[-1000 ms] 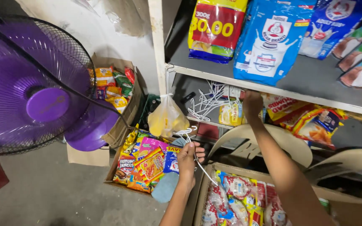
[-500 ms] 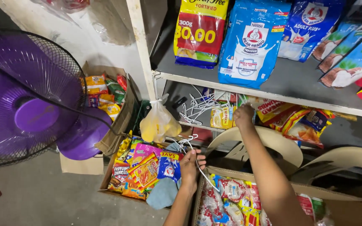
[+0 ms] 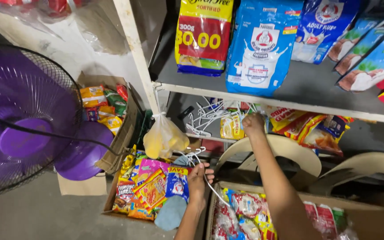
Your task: The person organizes a cardboard box filled with packaged food items, including bread and snacks, and places them onto a metal shelf. They also handle white plastic hangers, moving them from the shelf to the box and back again.
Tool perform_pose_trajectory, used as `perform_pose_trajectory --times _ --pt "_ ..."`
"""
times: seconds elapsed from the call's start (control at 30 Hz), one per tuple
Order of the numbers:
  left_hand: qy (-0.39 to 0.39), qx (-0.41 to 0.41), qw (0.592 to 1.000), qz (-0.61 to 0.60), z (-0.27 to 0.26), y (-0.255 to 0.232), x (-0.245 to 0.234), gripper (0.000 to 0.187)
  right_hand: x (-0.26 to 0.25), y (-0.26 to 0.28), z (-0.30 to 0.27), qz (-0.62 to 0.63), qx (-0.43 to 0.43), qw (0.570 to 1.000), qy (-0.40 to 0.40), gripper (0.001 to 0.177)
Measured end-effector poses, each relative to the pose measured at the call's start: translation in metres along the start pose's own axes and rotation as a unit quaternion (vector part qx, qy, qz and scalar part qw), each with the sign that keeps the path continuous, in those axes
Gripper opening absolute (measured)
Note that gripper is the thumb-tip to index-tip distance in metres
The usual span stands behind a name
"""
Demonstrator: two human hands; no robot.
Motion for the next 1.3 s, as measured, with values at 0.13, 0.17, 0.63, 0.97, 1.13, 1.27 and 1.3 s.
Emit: perform_pose_trajectory --times 0.13,0.17,0.63,0.97,1.13,1.27,1.3 --pt "-0.011 -0.01 1.0 0.019 -0.001 -0.003 0.002 0.035 0.02 0.0 0.002 0.119 0.054 0.989 0.072 0.044" --pt "0.005 0.013 1.0 0.009 0.005 -0.007 0.009 0.035 0.03 -0.001 0.011 0.131 0.089 0.979 0.129 0.044" --pt "0.017 -0.018 0.999 -0.02 0.007 0.002 0.036 0.033 0.04 0.093 -0.087 0.155 -0.012 0.984 0.088 0.041" --pt "0.101 0.035 0.994 -0.01 0.034 0.009 0.141 0.031 -0.051 0.116 -0.162 0.376 -0.007 0.924 0.069 0.043" --pt "0.169 0.031 0.981 0.087 0.063 0.034 0.229 0.026 -0.091 0.111 -0.208 0.444 -0.01 0.895 0.047 0.041" --pt "0.154 0.27 0.889 0.336 0.073 0.004 0.301 0.034 -0.099 0.108 -0.231 0.484 0.0 0.873 0.058 0.037" --pt "0.158 0.273 0.889 0.331 0.101 0.026 0.305 0.034 -0.095 0.113 -0.237 0.481 -0.004 0.875 0.061 0.037"
Point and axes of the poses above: each hand's wrist, its own z-axis towards the middle knuckle, its own x-axis out of the palm, y = z × x, the point moved 10 cm from there along z, towards the middle knuckle, and after that the axes turned 5 degrees about -z, right-handed, at the moved point
